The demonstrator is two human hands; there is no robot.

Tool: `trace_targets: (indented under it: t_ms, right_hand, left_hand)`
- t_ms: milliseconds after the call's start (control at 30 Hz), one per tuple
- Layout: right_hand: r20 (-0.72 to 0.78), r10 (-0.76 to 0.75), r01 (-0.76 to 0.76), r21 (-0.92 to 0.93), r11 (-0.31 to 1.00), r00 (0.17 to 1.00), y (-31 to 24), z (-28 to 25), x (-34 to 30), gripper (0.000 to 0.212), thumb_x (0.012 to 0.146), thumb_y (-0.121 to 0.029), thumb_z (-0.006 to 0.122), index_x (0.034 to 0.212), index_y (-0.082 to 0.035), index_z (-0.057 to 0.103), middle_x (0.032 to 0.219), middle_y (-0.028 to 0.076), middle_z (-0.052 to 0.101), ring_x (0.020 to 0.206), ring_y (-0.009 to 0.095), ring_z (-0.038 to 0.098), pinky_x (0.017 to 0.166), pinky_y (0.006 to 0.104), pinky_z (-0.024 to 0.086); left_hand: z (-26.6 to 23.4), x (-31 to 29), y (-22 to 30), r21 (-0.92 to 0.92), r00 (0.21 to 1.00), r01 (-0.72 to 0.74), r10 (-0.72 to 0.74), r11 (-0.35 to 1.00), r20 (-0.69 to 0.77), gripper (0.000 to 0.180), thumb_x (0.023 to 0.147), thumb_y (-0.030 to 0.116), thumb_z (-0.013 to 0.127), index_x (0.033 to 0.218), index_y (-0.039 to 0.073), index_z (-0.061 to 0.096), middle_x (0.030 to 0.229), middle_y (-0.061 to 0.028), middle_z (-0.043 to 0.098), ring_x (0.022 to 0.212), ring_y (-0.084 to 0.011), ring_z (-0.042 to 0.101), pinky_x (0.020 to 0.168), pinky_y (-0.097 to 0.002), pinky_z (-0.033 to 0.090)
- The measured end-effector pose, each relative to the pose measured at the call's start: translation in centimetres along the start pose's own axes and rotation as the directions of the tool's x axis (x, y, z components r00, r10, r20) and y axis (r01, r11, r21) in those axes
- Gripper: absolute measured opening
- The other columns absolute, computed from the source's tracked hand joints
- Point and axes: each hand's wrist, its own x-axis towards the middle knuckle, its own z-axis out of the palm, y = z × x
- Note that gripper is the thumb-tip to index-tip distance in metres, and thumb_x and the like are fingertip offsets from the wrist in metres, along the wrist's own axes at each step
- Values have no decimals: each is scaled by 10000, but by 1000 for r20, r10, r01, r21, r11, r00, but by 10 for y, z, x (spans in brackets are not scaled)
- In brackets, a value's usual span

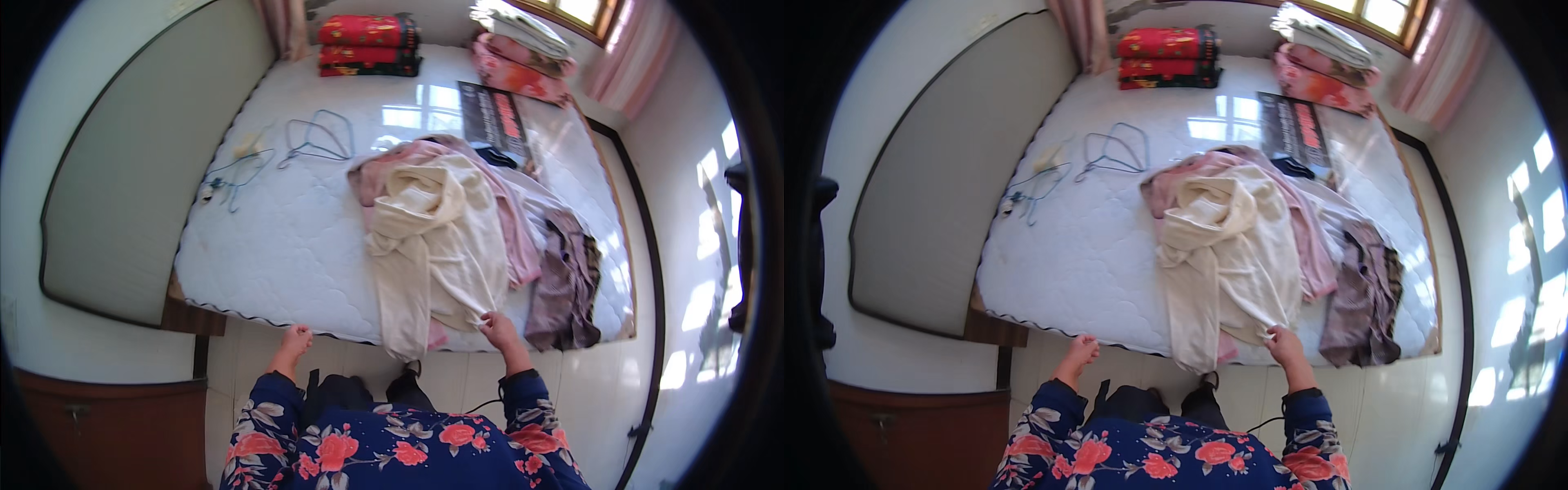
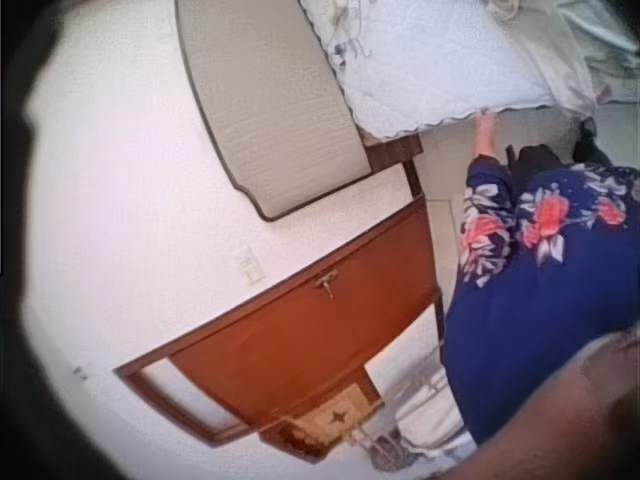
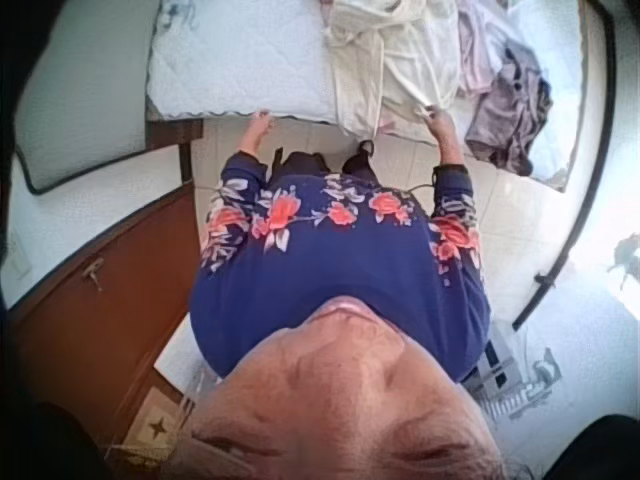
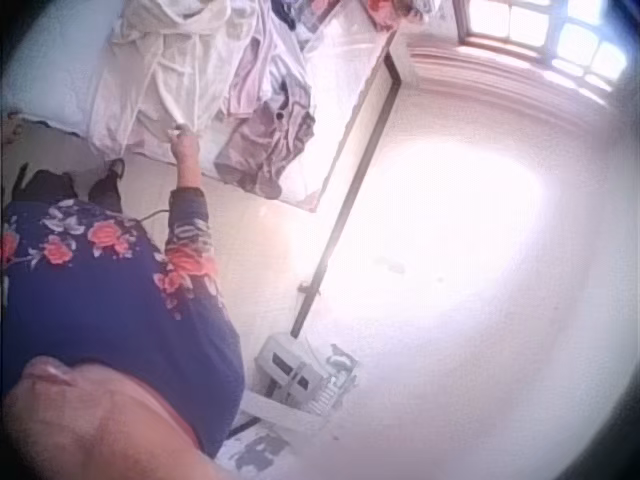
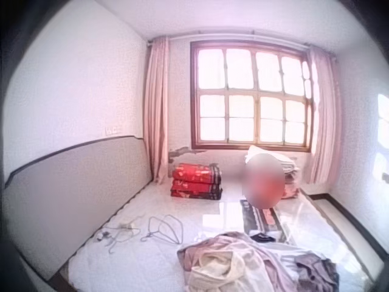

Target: The person picks up clothes from a bed, places each garment on a hanger, and hangs them on a wooden clothes rack. The person handles a white hoodie, a dark top, and several pink shirts, repeating the process for each item.

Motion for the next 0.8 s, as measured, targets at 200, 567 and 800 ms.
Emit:
trace_targets:
  t_ms: [200, 567, 800]
  right_hand:
    - [-158, -316, 304, -97, 948, 936, -153, -29, 135, 448, 630, -205, 686, 1032, -105, 517, 1035, 104, 519, 955, 273, 503, 790, 354, 423]
    - [-168, -66, -9, -409, 913, 984, -233, 40, 321, 908, 515, -366, 751, 1274, -141, 307, 1301, 175, 277, 1199, 348, 276, 948, 452, 281]
    - [-99, 112, -149, -650, 745, 989, -204, 102, 364, 952, 519, -399, 729, 1308, -201, 235, 1336, 229, 142, 1218, 387, 213, 920, 538, 258]
  left_hand:
    - [-52, 39, 56, 17, 997, 16, -14, 1000, -75, 242, 732, 151, 606, 945, 73, 520, 720, -31, 562, 547, -95, 543, 394, -216, 375]
    - [-132, 248, 152, 324, 946, -210, 275, 922, -170, 318, 704, 200, 641, 955, 59, 509, 689, -84, 572, 652, -222, 573, 609, -316, 460]
    - [-158, 362, 234, 685, 784, -187, 528, 704, -328, 601, 682, 179, 658, 1190, 73, 355, 1156, -132, 433, 1067, -294, 419, 864, -348, 370]
